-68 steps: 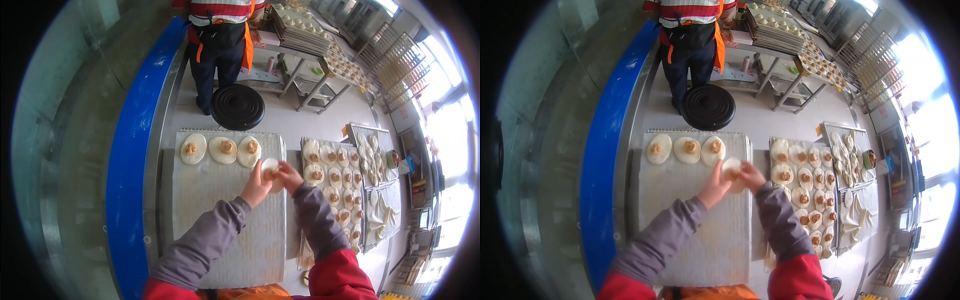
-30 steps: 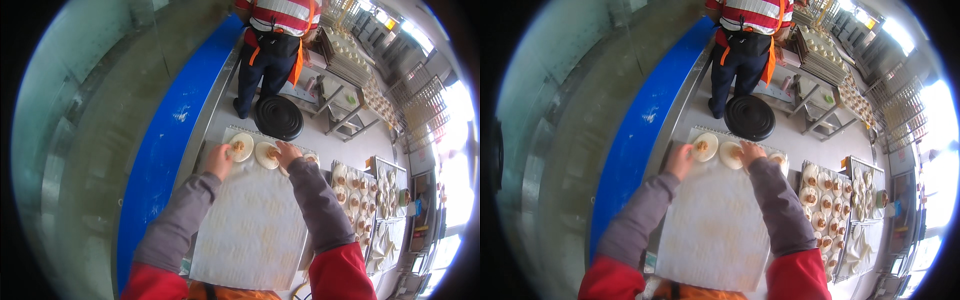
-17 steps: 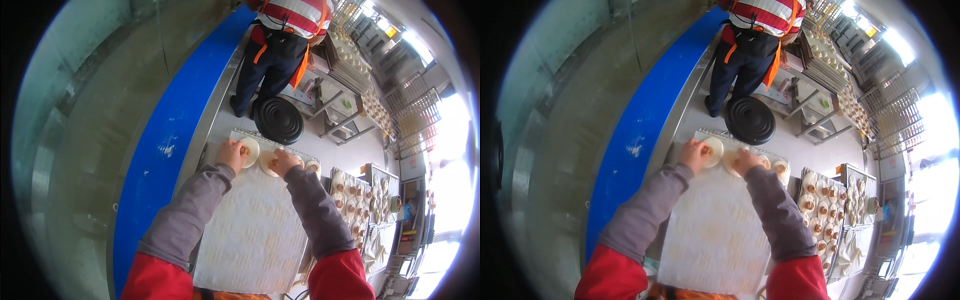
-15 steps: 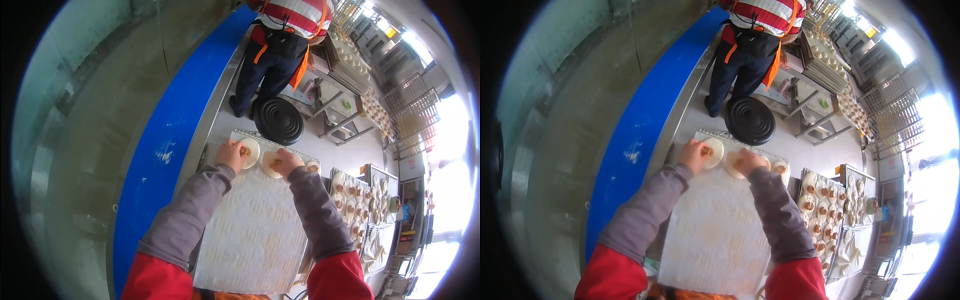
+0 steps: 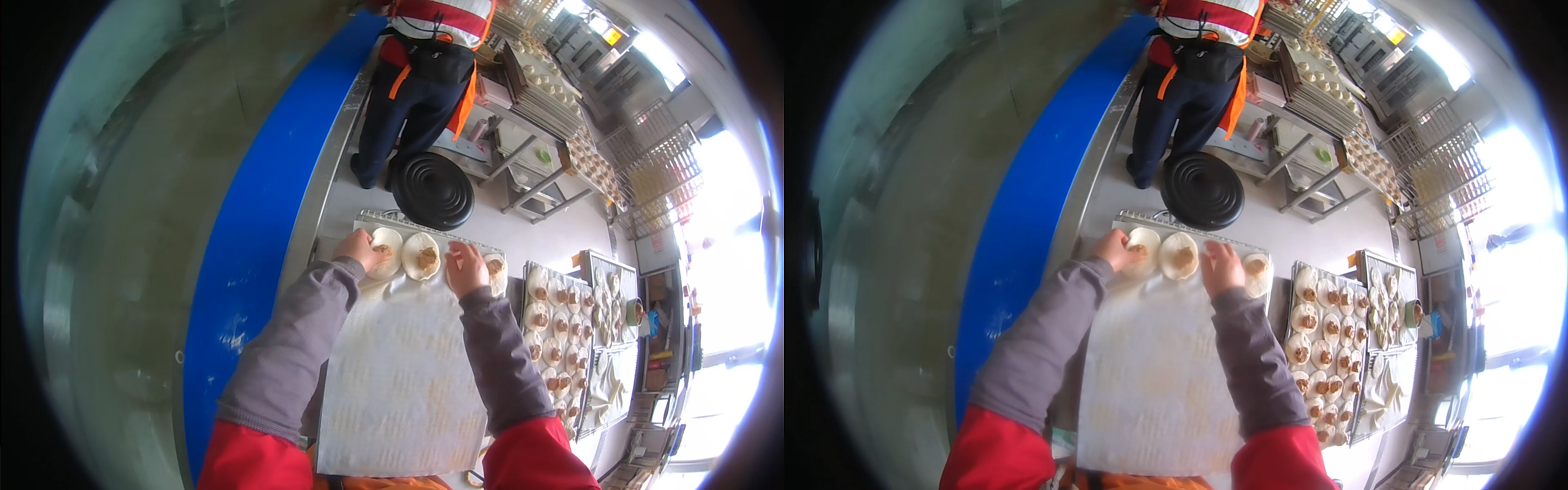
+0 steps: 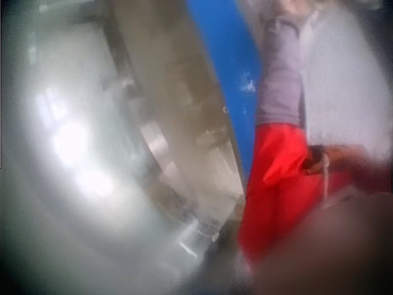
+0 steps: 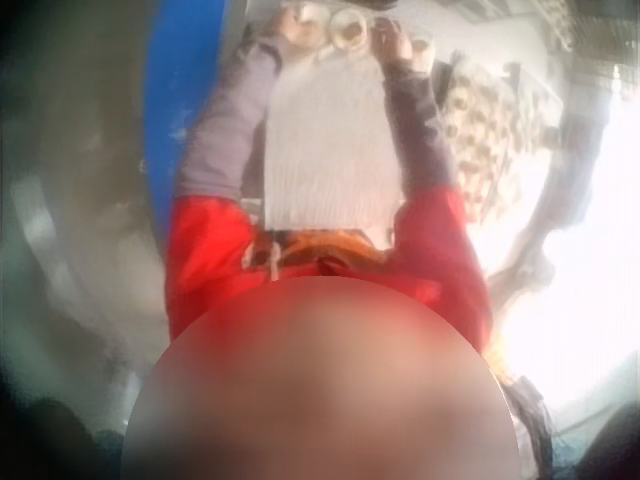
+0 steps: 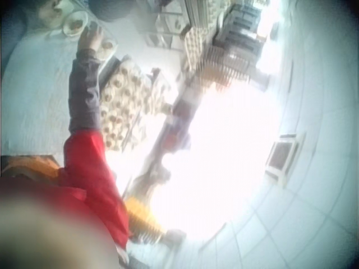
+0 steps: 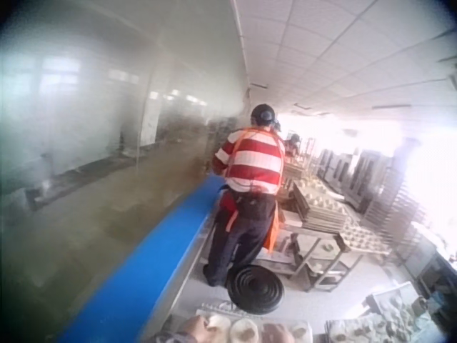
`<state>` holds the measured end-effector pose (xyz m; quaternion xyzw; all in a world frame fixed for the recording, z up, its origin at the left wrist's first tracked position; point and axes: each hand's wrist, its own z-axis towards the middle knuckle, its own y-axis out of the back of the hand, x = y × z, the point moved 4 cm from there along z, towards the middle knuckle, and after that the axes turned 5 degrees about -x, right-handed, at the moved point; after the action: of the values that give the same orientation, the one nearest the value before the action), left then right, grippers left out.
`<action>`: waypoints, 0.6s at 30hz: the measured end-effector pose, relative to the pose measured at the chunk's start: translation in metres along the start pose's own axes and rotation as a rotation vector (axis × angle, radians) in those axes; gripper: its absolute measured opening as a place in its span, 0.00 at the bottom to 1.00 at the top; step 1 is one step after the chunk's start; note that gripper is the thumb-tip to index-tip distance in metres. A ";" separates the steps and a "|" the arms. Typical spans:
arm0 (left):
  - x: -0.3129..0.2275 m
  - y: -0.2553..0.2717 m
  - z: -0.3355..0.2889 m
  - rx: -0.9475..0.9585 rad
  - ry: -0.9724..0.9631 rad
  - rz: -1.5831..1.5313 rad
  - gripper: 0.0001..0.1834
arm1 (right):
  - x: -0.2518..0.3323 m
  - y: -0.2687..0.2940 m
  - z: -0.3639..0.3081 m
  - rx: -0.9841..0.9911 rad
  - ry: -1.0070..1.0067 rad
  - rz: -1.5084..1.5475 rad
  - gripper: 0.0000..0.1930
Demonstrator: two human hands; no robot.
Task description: The person repeatedly picks up round dough discs from a blue conveyor belt, places them on a metal tray, adds a small amount of filling, and folds the dough into buns. The finished buns are arranged on the tray.
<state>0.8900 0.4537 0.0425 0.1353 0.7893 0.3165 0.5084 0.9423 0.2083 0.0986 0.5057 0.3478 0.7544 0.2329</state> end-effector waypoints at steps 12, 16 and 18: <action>0.013 -0.022 0.012 -0.241 -0.228 0.049 0.33 | 0.014 -0.043 -0.102 0.271 0.309 -0.102 0.30; 0.014 -0.013 0.011 -0.248 -0.240 0.015 0.32 | 0.003 -0.021 -0.089 0.192 0.313 0.051 0.24; 0.009 -0.007 0.006 -0.240 -0.228 0.043 0.33 | -0.011 0.004 -0.069 -0.021 0.319 0.022 0.19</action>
<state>0.8922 0.4556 0.0300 0.1257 0.6801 0.4020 0.6001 0.8827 0.1778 0.0775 0.3806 0.3669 0.8312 0.1720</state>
